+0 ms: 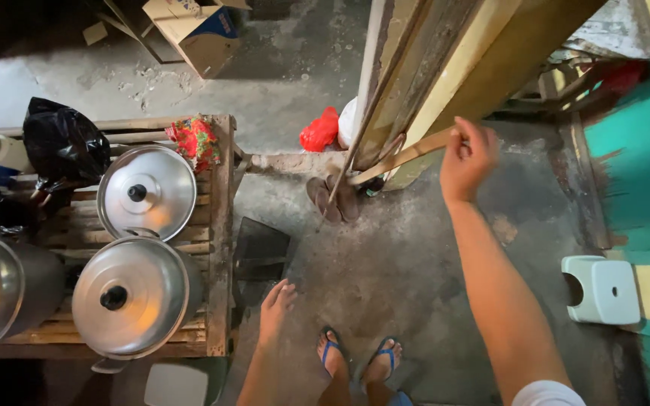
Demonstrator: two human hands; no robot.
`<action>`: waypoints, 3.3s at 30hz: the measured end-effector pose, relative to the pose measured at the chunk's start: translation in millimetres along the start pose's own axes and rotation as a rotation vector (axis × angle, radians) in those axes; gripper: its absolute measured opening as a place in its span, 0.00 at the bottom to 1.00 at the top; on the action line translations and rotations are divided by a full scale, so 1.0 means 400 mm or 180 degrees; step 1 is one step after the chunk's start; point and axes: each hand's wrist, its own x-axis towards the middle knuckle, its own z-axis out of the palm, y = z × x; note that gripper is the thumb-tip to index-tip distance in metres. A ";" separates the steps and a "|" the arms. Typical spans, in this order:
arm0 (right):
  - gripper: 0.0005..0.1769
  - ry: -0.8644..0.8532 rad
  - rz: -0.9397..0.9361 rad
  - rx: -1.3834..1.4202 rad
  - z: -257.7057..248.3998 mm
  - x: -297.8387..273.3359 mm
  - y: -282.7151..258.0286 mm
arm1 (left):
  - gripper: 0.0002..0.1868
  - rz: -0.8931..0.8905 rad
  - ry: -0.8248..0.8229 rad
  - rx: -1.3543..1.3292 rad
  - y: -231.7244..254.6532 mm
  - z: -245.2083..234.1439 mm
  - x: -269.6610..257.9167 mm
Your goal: The person sweeps a cluttered floor using a broom and dustpan. They gather debris into the dustpan and continue sweeping around boxes, a table, and other items in the room.
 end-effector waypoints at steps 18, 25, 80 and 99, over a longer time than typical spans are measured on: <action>0.08 -0.0837 0.0535 -0.0863 -0.427 -0.290 -0.103 | 0.20 0.0935 0.0761 -0.0286 -0.044 -0.107 0.429; 0.09 -0.3090 0.2503 -0.1835 -0.593 -0.557 0.116 | 0.19 0.1046 0.0783 0.1300 -0.011 -0.124 0.374; 0.38 0.0005 0.5488 0.0053 -1.036 -0.666 0.647 | 0.12 0.1818 -0.1330 0.2821 0.016 1.129 -0.200; 0.38 0.0493 0.5806 0.0574 -0.520 -0.480 0.802 | 0.13 0.2604 -0.2201 0.3975 0.191 1.331 0.049</action>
